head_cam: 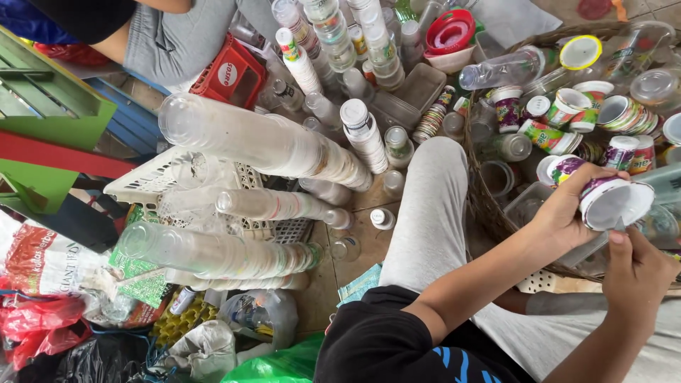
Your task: Removing plastic rings and labels from plastic cups for recycling using a small blade.
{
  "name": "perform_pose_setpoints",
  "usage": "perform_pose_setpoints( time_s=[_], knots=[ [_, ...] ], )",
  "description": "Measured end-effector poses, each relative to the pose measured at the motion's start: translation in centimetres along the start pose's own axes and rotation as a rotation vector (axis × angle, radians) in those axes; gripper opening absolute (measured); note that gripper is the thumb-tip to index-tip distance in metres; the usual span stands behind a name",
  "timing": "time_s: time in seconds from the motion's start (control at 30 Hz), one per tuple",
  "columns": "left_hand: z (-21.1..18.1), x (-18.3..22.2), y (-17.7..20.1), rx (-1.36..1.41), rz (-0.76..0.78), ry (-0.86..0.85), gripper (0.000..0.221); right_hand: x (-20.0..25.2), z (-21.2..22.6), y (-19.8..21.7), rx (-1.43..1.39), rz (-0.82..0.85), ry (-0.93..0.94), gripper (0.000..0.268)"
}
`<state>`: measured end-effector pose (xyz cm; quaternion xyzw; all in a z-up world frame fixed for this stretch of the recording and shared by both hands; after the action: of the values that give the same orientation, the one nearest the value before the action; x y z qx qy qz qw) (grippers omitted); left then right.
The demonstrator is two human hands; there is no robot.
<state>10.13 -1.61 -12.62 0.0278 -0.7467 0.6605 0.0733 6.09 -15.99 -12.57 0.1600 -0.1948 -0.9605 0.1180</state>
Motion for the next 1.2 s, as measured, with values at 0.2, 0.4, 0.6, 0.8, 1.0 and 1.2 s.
perform_pose_setpoints(
  time_s=[0.2,0.4,0.6,0.8,1.0,1.2],
  knots=[
    [0.7,0.0,0.0,0.041,0.029,0.007,0.015,0.6,-1.0,0.3,-0.025,-0.022,0.005,0.037],
    [0.7,0.1,-0.2,-0.003,-0.018,0.047,0.014,0.6,-0.6,1.0,-0.015,-0.018,-0.031,0.044],
    [0.0,-0.7,1.4,-0.149,-0.087,0.096,0.017,0.0,0.2,0.0,-0.260,0.033,-0.063,0.054],
    [-1.3,0.5,1.1,-0.164,-0.252,0.094,0.019,-0.7,5.5,-0.4,-0.504,-0.064,-0.179,0.056],
    [-5.0,3.3,-4.6,0.148,-0.066,0.021,0.046,-0.2,6.6,0.8,-0.520,-0.095,-0.083,0.058],
    [-5.8,4.7,-6.7,-0.277,0.038,-0.072,0.040,0.4,8.0,1.1,-0.469,-0.140,0.064,0.033]
  ],
)
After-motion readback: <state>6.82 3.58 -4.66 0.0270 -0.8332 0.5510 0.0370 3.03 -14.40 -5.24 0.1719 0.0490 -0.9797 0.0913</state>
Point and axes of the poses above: each hand's wrist, its own x-axis away from the middle knuckle, its own y-axis out of the back of the hand, z = x × y, the point moved 5 cm from there along -x, towards the middle knuckle, and after that the axes turned 13 degrees about -x, right-handed, at the moved point
